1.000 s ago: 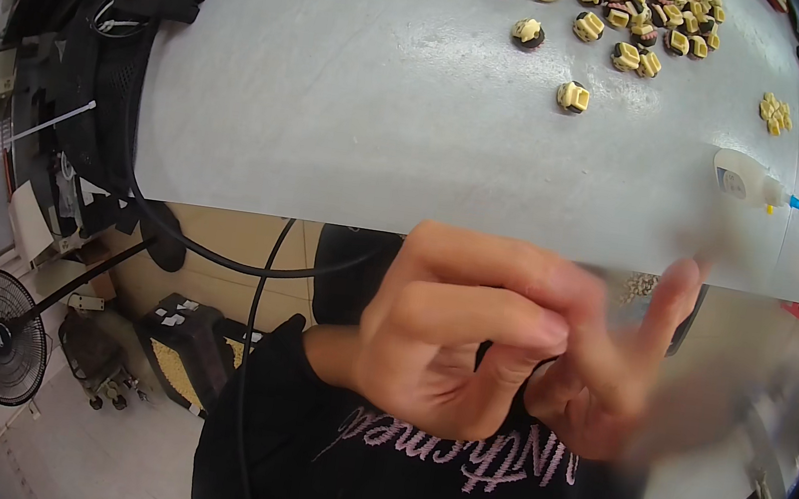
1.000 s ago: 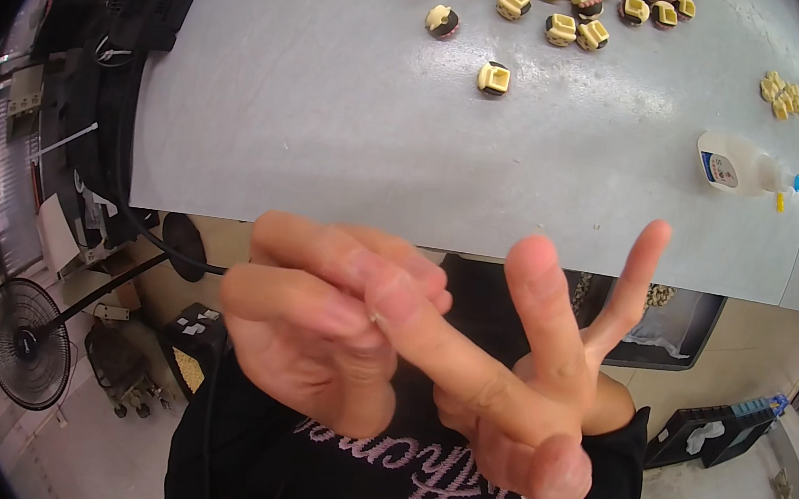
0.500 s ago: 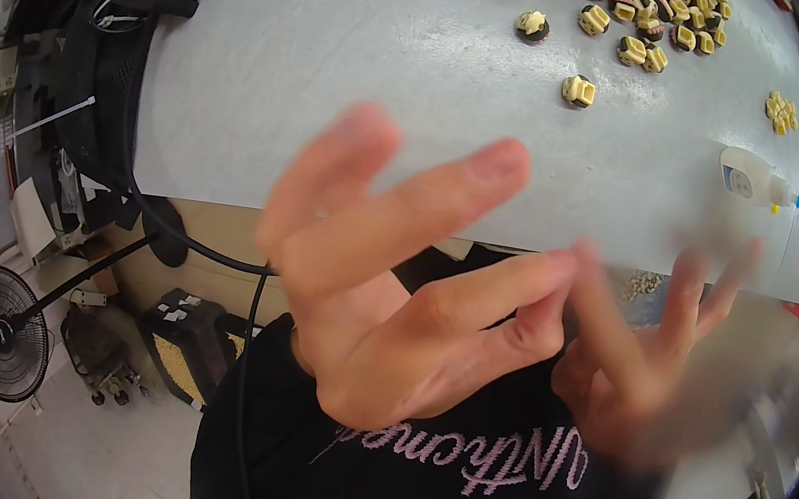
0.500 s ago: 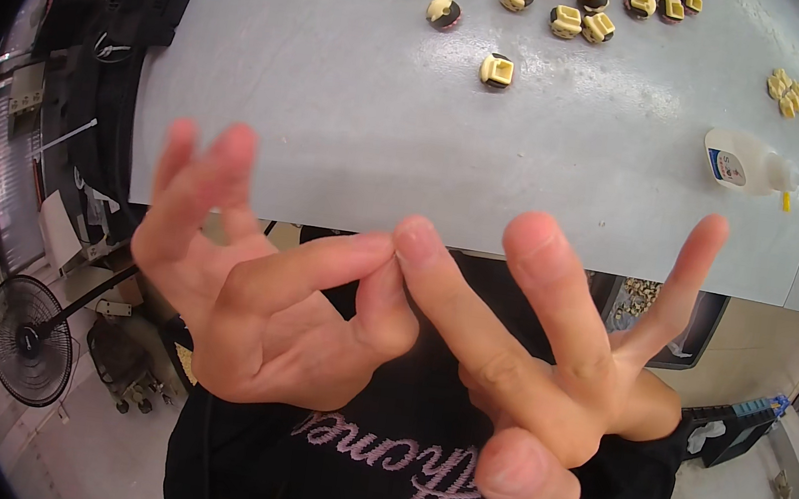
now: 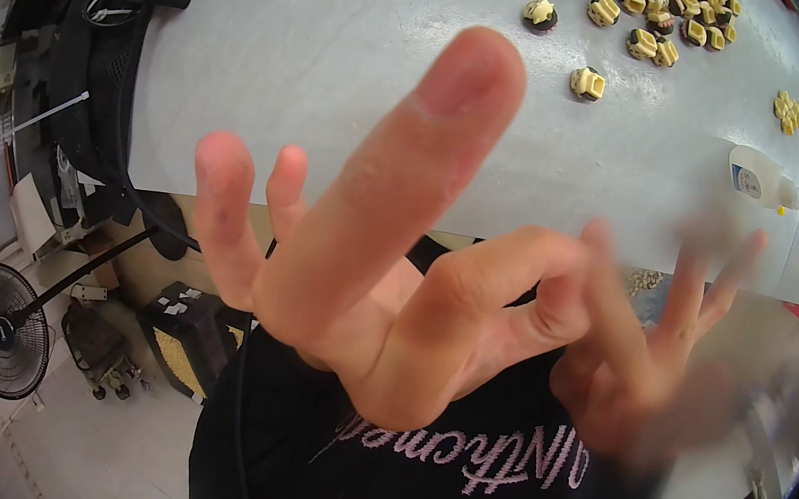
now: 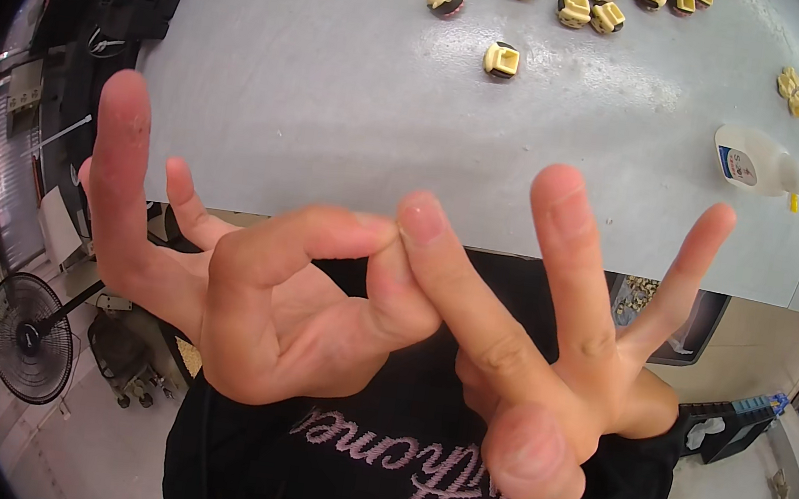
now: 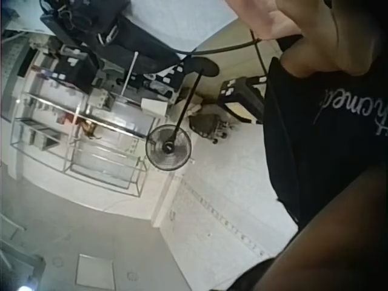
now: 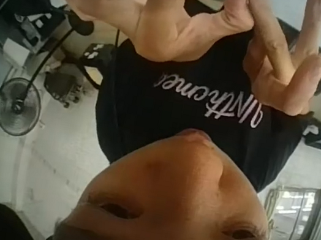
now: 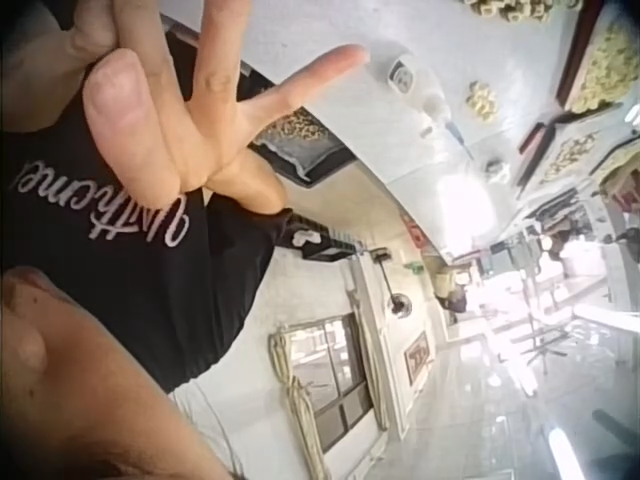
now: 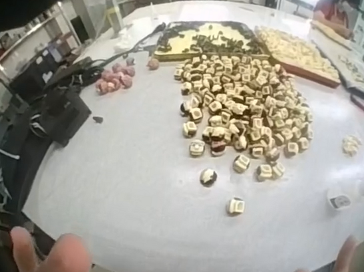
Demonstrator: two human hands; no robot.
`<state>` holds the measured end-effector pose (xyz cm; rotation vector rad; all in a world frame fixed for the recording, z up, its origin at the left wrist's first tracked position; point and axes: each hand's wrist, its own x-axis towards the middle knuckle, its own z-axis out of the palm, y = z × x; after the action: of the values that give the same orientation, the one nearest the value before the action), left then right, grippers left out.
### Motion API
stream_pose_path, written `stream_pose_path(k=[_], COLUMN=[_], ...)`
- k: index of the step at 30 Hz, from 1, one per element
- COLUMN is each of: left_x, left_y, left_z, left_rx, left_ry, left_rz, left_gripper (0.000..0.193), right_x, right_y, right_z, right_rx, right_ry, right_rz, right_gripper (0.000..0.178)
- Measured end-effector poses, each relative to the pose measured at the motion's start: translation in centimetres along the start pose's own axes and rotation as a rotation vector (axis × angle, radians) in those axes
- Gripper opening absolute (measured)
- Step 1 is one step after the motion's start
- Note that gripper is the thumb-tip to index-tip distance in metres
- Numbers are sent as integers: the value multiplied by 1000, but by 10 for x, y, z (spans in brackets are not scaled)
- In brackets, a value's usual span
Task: Gluing black plastic pieces onto small gold-colored toy components.
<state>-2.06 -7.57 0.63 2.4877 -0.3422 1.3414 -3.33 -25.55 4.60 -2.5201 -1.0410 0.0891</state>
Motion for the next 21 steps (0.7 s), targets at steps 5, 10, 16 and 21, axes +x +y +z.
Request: stream_pose_path(k=[5, 10, 16, 21], left_x=[-6, -11, -10, -4], left_y=[4, 20, 16, 20], left_z=[10, 11, 14, 4], left_rx=[-7, 114, -72, -295], left_ry=[77, 99, 124, 30], left_rz=[43, -225, -190, -360], left_gripper=[16, 19, 20, 19], right_x=[5, -1, 11, -14], right_y=[-5, -3, -7, -2], right_z=[2, -1, 0, -11], right_rx=[-11, -20, -37, -48], right_ry=[-15, -30, -43, -48], right_rz=[9, 12, 25, 22], right_gripper=[42, 42, 43, 43])
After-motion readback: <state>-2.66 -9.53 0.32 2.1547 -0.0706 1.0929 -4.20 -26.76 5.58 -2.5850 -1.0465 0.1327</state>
